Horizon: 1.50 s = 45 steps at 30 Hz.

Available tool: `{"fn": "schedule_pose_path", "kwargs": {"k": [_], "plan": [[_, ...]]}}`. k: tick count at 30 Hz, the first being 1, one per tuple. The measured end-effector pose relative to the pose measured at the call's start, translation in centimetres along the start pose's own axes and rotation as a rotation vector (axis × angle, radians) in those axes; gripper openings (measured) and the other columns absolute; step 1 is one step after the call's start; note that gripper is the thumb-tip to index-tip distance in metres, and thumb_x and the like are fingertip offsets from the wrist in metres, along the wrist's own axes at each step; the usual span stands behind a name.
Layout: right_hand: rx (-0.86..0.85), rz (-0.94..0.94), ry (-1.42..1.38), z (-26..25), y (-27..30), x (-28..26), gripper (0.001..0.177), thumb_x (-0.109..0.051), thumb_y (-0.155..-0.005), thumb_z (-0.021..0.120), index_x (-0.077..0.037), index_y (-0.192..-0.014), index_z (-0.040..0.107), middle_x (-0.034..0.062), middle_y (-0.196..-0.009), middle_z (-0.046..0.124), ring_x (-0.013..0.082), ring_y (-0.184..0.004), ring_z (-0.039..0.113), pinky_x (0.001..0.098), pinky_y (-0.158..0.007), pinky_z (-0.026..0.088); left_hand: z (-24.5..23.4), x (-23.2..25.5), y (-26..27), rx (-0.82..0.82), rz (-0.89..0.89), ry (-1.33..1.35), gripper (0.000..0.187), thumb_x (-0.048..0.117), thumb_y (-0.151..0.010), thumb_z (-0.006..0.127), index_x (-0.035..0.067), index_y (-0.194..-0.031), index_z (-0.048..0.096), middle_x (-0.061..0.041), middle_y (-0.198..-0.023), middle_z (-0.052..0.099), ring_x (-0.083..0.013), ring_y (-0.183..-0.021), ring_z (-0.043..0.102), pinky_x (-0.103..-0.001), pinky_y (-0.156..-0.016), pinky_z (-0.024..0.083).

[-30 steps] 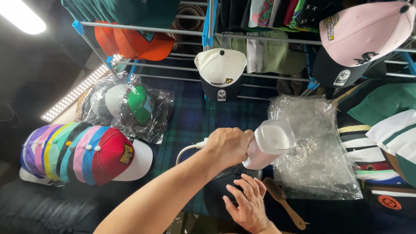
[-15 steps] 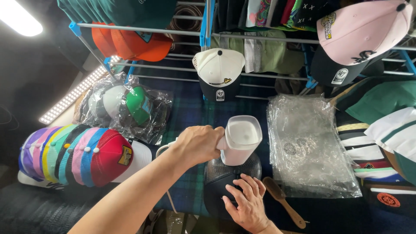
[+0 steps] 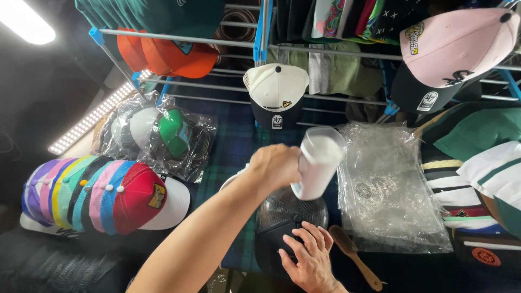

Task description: Cleaning a black baseball cap using a wooden brush and a handheld lint remover.

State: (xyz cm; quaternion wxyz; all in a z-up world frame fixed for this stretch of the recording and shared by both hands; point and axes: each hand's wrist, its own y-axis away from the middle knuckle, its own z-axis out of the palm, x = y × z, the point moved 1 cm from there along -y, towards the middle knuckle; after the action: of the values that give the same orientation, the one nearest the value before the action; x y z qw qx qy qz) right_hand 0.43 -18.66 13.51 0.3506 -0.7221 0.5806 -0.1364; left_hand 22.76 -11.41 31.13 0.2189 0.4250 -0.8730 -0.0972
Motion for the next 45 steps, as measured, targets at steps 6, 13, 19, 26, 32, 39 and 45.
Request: {"fn": "schedule_pose_path", "kwargs": {"k": [6,13,19,26,32,39,45], "plan": [[-0.069,0.055,-0.014,0.3,0.6,0.5,0.036,-0.039,-0.082,0.078,-0.025,-0.114,0.068,-0.0008,-0.119,0.060,0.0264,-0.125,0.058,0.0475,-0.106,0.037,-3.1,-2.3,-3.1,-0.253,-0.317,0.046,0.057,0.037,-0.085,0.065,0.013,-0.136,0.065,-0.005,-0.132,0.067,-0.0299,-0.120,0.068,-0.043,-0.092,0.058],[-0.094,0.076,-0.037,-0.2,-0.1,0.3,0.034,-0.042,-0.080,0.081,-0.027,-0.110,0.072,-0.0034,-0.119,0.062,0.0238,-0.126,0.057,0.0463,-0.104,0.037,-3.4,-7.0,2.7,-0.280,-0.382,0.320,0.044,0.033,-0.084,0.057,0.006,-0.118,0.062,-0.010,-0.099,0.069,-0.0235,-0.063,0.065,-0.037,-0.062,0.051],[-0.091,0.097,-0.034,-0.2,-0.7,0.4,0.034,-0.044,-0.085,0.075,-0.025,-0.114,0.073,-0.0040,-0.118,0.063,0.0225,-0.124,0.058,0.0441,-0.102,0.037,-3.2,-6.6,6.6,-0.201,-0.389,0.314,0.041,0.026,-0.083,0.052,0.013,-0.120,0.061,-0.011,-0.096,0.070,-0.0264,-0.075,0.066,-0.039,-0.064,0.049],[-0.087,0.076,-0.008,0.1,0.4,0.6,0.043,-0.044,-0.084,0.077,-0.027,-0.123,0.068,-0.0059,-0.118,0.060,0.0202,-0.125,0.057,0.0436,-0.101,0.039,0.0,-0.9,3.7,-0.056,-0.008,0.011,0.042,0.033,-0.084,0.063,0.015,-0.120,0.059,-0.009,-0.102,0.073,-0.0399,-0.090,0.071,-0.052,-0.066,0.058],[-0.095,0.032,0.018,0.2,0.6,1.2,0.048,-0.046,-0.080,0.082,-0.028,-0.122,0.069,-0.0053,-0.119,0.062,0.0208,-0.122,0.059,0.0437,-0.097,0.041,-2.2,3.8,-3.9,-0.249,-0.141,-0.041,0.039,0.019,-0.084,0.061,0.015,-0.121,0.074,-0.003,-0.121,0.073,-0.0316,-0.109,0.072,-0.040,-0.086,0.060],[-0.190,0.002,-0.061,-0.7,-0.3,2.4,0.039,-0.047,-0.089,0.075,-0.032,-0.124,0.067,-0.0026,-0.124,0.056,0.0226,-0.116,0.062,0.0411,-0.089,0.040,-0.8,3.1,-5.7,-0.273,-0.115,-0.094,0.043,0.018,-0.087,0.058,0.016,-0.128,0.070,-0.001,-0.126,0.070,-0.0253,-0.114,0.070,-0.036,-0.090,0.057],[-0.176,0.020,-0.061,-0.3,0.5,2.4,0.040,-0.046,-0.089,0.074,-0.033,-0.127,0.067,-0.0036,-0.128,0.054,0.0228,-0.120,0.059,0.0431,-0.091,0.040,4.1,-1.0,2.2,0.221,0.181,-0.019,0.020,0.026,-0.088,0.057,0.010,-0.097,0.065,-0.010,-0.081,0.072,-0.0389,-0.069,0.069,-0.051,-0.057,0.054]]}}
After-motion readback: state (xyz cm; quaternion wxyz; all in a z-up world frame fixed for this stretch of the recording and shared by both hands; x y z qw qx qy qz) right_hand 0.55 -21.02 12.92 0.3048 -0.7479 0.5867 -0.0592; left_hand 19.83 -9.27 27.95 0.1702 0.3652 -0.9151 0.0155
